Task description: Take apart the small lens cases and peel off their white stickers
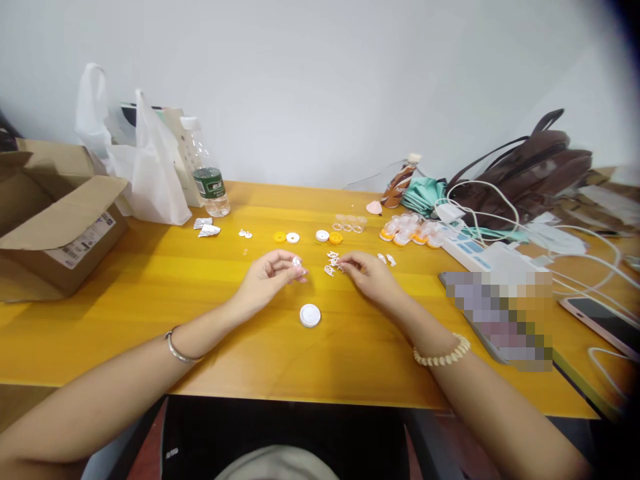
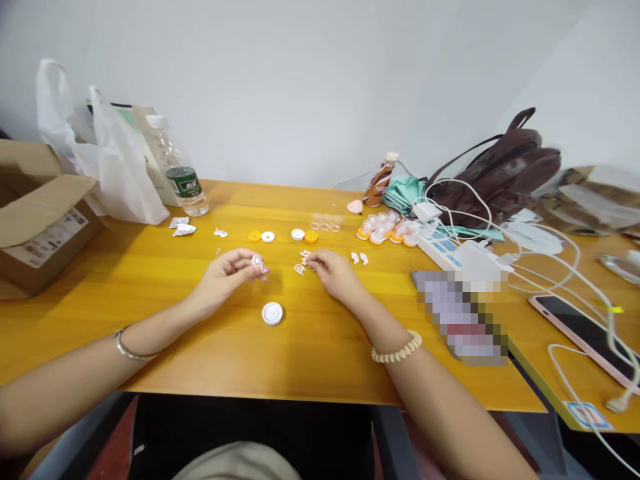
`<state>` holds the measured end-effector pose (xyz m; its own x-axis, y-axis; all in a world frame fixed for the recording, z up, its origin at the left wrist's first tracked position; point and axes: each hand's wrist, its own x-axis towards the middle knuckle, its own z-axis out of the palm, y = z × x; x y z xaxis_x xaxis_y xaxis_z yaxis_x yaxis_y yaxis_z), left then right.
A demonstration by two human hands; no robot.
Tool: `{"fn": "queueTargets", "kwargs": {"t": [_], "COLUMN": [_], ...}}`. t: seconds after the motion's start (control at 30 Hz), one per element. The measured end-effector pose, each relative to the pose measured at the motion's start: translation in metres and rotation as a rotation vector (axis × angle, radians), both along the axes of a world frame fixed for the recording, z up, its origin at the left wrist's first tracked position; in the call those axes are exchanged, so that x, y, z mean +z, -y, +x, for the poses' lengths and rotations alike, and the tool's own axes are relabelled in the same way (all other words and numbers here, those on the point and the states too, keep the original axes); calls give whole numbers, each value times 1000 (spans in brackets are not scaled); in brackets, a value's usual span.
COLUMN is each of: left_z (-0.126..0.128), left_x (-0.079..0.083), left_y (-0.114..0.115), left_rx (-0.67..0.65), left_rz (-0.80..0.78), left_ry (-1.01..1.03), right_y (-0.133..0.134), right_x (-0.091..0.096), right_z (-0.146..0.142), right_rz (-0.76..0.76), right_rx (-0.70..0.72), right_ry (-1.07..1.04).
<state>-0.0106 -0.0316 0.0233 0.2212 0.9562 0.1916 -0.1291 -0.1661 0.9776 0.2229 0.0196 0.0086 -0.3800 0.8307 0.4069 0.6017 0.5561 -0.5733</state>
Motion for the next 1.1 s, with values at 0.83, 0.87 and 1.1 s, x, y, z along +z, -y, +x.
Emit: {"fn": "queueTargets", "kwargs": {"t": [0.83,0.87,1.1], "left_z": [1,0,4], "left_x": [0,1,3], "left_y": [8,10,15], "left_rx": [-178,-196,-275], "left_rz": [-89,-90,-9], "left_ry": [87,78,-50], "right_y": [20,22,43], "right_x": [12,14,23], "right_z": [-15,-16,-28], "right_rz": [1,-9,-185], "right_rx": [76,90,254], "right_ry": [-102,-114,-262]}}
